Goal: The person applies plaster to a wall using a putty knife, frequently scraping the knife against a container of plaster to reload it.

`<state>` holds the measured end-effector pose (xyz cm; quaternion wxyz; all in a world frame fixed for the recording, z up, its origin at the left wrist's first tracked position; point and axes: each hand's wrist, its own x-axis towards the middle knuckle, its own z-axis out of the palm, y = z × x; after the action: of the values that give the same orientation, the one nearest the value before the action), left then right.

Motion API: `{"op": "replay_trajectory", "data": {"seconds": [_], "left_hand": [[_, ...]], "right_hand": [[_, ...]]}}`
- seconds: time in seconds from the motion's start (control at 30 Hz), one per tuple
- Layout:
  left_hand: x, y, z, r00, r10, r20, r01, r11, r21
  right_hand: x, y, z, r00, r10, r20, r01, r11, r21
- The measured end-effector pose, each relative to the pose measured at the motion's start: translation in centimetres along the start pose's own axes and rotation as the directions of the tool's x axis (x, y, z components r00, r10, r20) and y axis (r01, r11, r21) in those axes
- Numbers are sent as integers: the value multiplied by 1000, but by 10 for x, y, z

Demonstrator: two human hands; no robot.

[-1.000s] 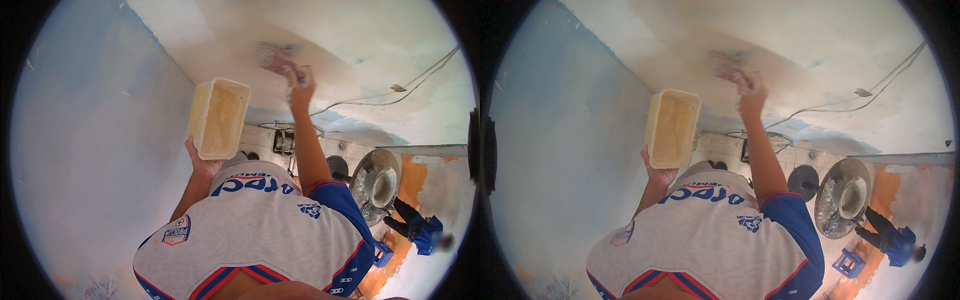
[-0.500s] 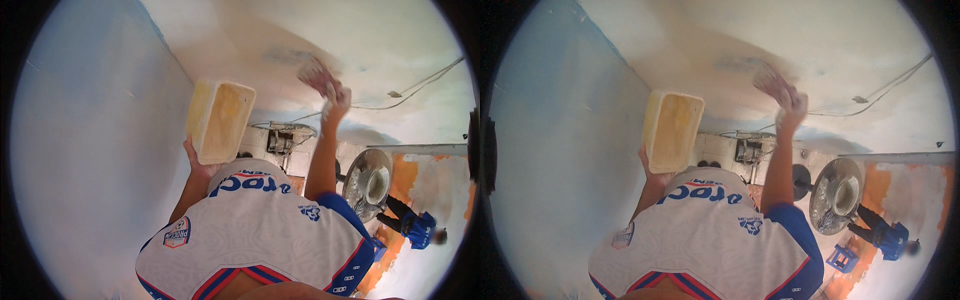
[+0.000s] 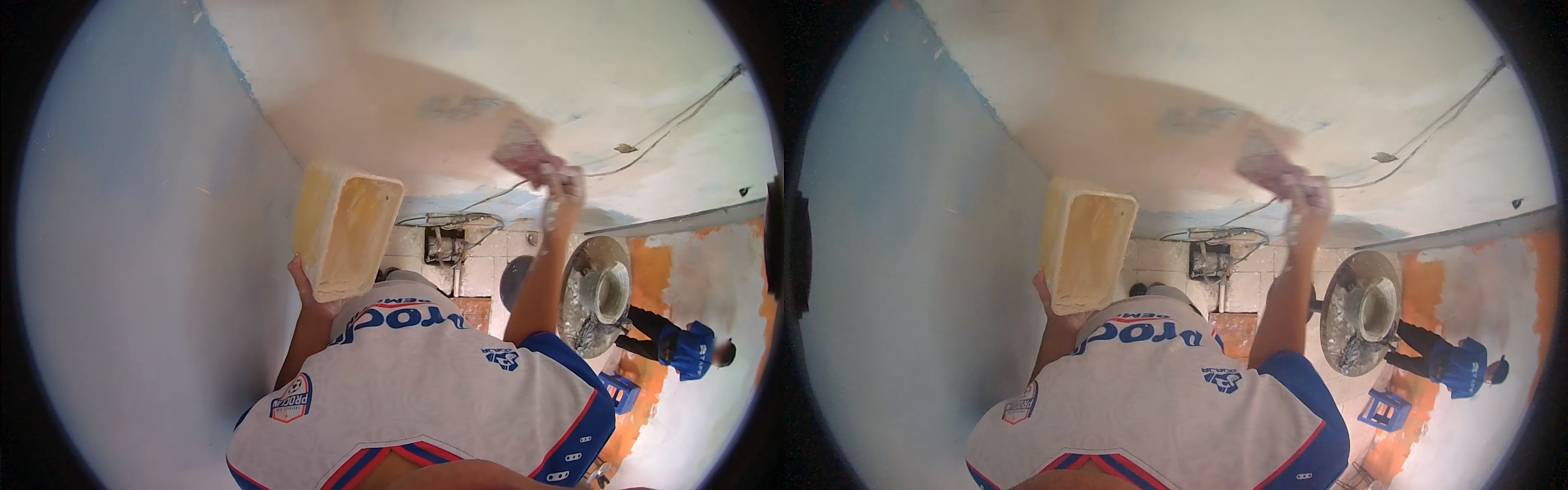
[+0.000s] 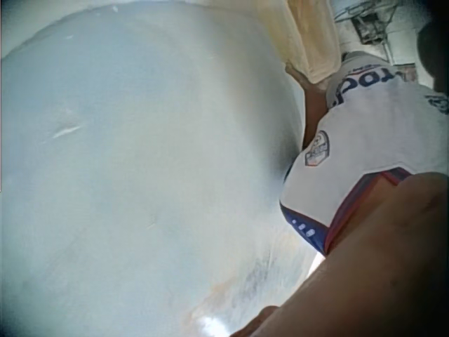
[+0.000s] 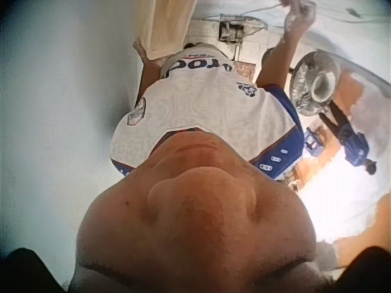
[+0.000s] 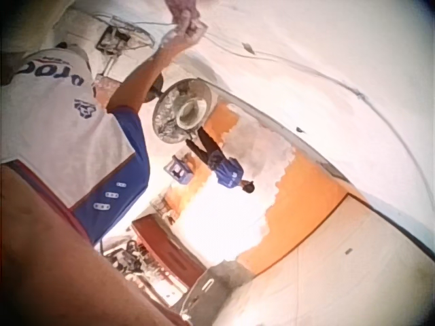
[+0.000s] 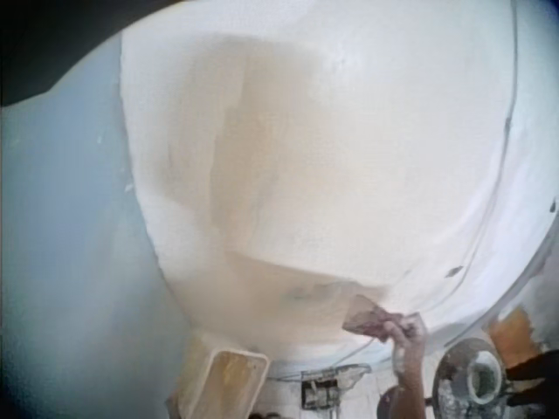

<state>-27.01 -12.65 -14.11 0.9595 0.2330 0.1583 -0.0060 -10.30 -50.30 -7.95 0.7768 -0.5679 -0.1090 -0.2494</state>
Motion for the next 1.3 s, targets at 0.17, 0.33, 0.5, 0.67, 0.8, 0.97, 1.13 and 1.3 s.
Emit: {"op": "replay_trajectory", "data": {"seconds": [0.17,0.33,0.5,0.67,0.8,0.97,1.13,1.3], "left_hand": [[10,5,0,996,-44,76,40,998,41],[26,14,-27,999,38,14,-38,999,-1],[42,13,-67,981,97,165,-117,987,114],[35,20,-67,928,256,272,-321,918,232],[39,21,-66,972,79,219,-95,994,61],[36,21,-79,972,58,228,-62,998,10],[37,22,-74,994,61,92,-64,997,31],[35,21,-58,979,58,197,-82,990,119]], "right_hand": [[3,51,75,990,-67,122,92,973,-213],[18,25,16,985,-58,-162,51,998,-46],[-6,76,69,977,-94,190,183,825,-535],[28,74,34,988,-106,-111,76,967,-243],[-5,60,19,999,-54,-4,54,998,27],[-1,71,88,995,30,96,23,861,-508],[22,51,-26,979,-175,-106,153,970,-187],[-24,31,25,999,-48,-1,48,996,-77]]}}
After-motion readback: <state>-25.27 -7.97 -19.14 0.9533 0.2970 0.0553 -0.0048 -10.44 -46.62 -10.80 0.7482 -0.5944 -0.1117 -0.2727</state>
